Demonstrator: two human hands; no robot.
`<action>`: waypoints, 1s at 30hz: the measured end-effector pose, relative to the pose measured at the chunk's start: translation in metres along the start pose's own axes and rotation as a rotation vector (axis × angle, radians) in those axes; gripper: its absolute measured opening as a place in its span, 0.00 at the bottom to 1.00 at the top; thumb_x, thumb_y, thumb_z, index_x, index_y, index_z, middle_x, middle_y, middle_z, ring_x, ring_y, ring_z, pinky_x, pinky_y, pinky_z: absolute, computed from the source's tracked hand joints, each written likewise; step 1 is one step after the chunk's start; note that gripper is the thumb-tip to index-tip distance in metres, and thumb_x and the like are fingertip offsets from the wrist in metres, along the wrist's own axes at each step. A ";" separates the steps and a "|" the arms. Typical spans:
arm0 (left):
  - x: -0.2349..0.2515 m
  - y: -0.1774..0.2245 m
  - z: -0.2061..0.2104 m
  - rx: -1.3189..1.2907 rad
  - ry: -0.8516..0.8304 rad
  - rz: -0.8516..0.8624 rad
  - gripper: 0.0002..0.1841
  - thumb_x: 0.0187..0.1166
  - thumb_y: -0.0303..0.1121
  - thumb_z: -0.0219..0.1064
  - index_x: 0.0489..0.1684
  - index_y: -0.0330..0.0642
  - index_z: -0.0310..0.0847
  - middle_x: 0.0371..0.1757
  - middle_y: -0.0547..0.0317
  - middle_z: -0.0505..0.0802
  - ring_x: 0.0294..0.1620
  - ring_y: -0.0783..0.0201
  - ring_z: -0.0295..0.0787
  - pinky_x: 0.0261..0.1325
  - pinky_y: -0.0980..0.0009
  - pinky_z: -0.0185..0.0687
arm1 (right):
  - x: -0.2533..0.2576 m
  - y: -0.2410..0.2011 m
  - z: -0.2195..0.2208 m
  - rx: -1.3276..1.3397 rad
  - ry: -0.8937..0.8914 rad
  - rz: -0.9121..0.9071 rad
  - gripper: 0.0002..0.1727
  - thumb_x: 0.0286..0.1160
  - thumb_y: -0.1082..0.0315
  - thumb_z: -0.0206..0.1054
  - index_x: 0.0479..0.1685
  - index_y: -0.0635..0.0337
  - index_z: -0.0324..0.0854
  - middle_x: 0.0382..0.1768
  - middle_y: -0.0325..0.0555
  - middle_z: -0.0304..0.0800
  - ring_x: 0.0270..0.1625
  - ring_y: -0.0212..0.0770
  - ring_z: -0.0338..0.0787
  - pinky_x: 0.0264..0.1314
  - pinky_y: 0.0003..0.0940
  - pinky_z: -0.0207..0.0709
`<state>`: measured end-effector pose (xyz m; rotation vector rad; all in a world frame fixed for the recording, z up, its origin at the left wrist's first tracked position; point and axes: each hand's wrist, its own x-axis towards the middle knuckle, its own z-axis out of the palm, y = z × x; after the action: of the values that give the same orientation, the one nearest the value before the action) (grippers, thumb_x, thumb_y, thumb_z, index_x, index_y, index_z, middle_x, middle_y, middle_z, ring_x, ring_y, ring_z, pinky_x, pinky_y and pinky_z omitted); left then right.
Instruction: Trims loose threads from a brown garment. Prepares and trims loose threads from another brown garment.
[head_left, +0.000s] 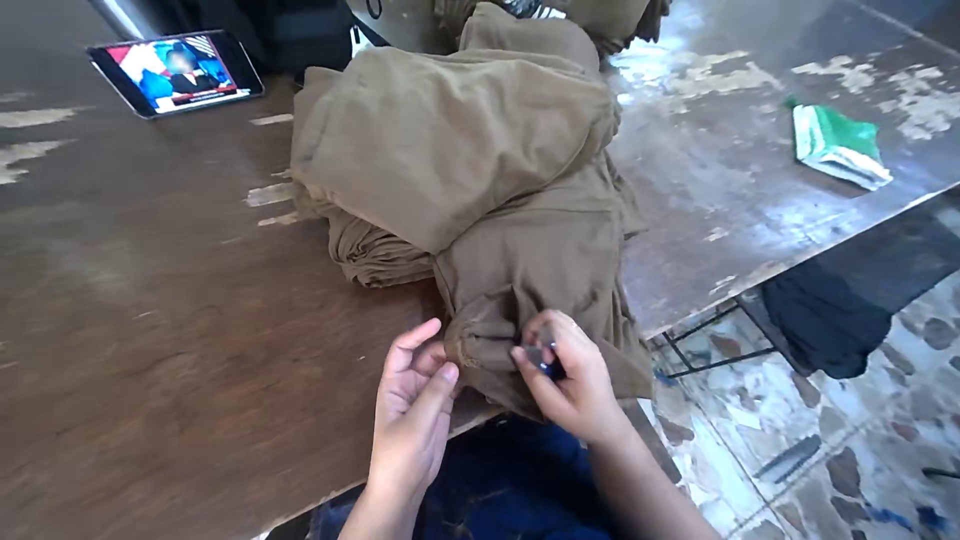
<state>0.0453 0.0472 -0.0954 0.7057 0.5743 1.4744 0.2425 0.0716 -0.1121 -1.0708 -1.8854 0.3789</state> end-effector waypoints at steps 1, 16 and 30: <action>-0.002 -0.003 -0.002 -0.010 -0.028 0.043 0.19 0.79 0.25 0.69 0.67 0.45 0.78 0.56 0.52 0.95 0.58 0.60 0.93 0.65 0.61 0.88 | -0.003 -0.003 -0.002 0.063 0.004 -0.002 0.12 0.81 0.63 0.62 0.33 0.62 0.77 0.35 0.47 0.83 0.41 0.33 0.81 0.49 0.25 0.75; -0.009 -0.016 0.012 0.150 0.068 0.158 0.01 0.78 0.30 0.72 0.40 0.45 0.89 0.46 0.63 0.94 0.48 0.73 0.91 0.56 0.74 0.88 | -0.024 -0.027 -0.014 -0.011 -0.156 0.023 0.24 0.88 0.47 0.58 0.33 0.59 0.76 0.37 0.47 0.81 0.40 0.35 0.80 0.44 0.28 0.74; -0.015 -0.009 0.014 -0.010 0.040 0.099 0.02 0.74 0.30 0.76 0.37 0.45 0.90 0.48 0.58 0.94 0.50 0.68 0.93 0.57 0.68 0.91 | -0.015 -0.035 -0.006 -0.317 -0.163 -0.029 0.28 0.90 0.46 0.50 0.26 0.56 0.78 0.17 0.40 0.76 0.21 0.38 0.79 0.23 0.34 0.70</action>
<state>0.0614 0.0315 -0.0933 0.7071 0.5692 1.5849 0.2322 0.0387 -0.0960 -1.2487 -2.1540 0.1556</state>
